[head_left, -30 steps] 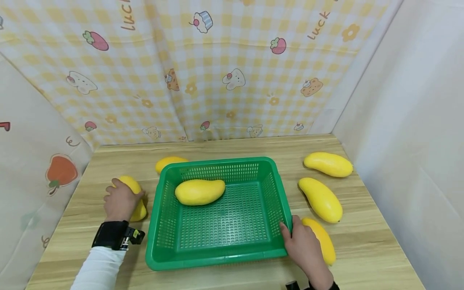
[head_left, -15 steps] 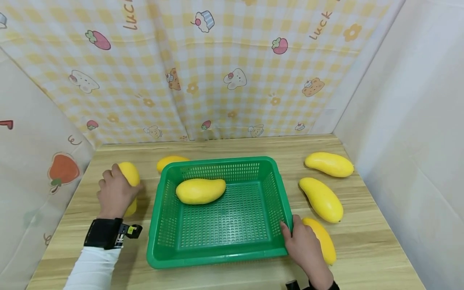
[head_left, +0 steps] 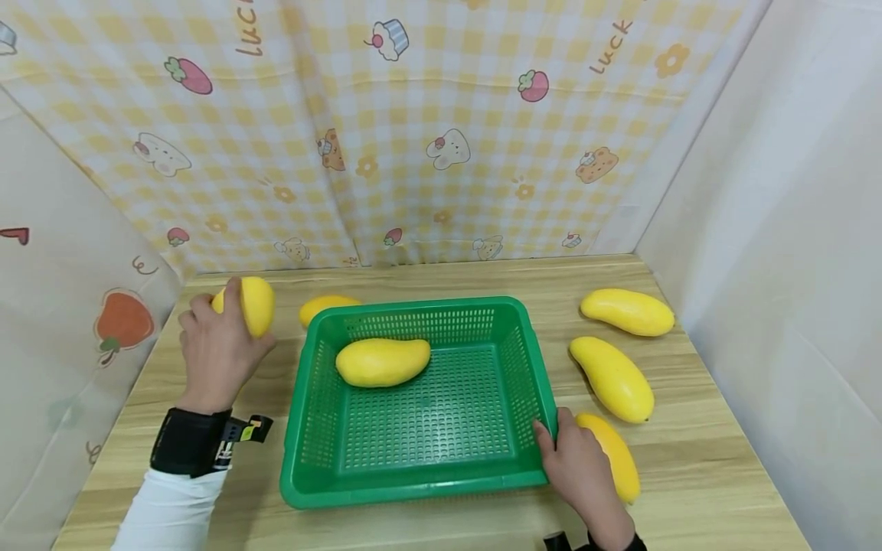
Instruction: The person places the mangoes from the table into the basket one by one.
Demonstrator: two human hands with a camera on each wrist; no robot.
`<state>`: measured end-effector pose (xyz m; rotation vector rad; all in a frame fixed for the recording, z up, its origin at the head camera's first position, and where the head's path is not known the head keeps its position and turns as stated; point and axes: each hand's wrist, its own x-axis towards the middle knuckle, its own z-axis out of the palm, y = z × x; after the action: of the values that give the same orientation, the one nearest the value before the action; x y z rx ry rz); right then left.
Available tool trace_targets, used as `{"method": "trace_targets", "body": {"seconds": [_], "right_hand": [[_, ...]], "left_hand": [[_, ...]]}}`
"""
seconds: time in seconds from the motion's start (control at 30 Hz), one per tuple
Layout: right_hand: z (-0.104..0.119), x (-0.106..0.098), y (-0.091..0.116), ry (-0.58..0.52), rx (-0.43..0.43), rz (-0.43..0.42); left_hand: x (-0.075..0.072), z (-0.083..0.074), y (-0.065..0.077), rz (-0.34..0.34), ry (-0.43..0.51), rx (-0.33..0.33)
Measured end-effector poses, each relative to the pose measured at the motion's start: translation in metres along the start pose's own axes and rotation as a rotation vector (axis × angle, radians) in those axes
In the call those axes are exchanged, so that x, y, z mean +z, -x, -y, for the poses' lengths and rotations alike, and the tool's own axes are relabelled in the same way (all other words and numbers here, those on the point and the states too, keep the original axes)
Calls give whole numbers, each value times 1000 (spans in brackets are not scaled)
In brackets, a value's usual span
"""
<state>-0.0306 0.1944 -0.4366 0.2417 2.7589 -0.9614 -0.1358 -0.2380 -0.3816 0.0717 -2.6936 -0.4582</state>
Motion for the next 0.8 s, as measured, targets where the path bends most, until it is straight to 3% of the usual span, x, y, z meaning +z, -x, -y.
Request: {"method": "trace_targets", "body": {"seconds": [0.17, 0.33, 0.57, 0.8], "right_hand": [[0, -1, 0, -6, 10, 8], [-1, 0, 0, -9, 15, 7], [0, 0, 1, -20, 5, 3], [-1, 0, 0, -12, 1, -4]], "left_hand": [[-9, -19, -3, -29, 18, 99], [-13, -37, -6, -92, -28, 233], [-13, -57, -11, -87, -88, 349], [-7, -77, -13, -60, -70, 436]]}}
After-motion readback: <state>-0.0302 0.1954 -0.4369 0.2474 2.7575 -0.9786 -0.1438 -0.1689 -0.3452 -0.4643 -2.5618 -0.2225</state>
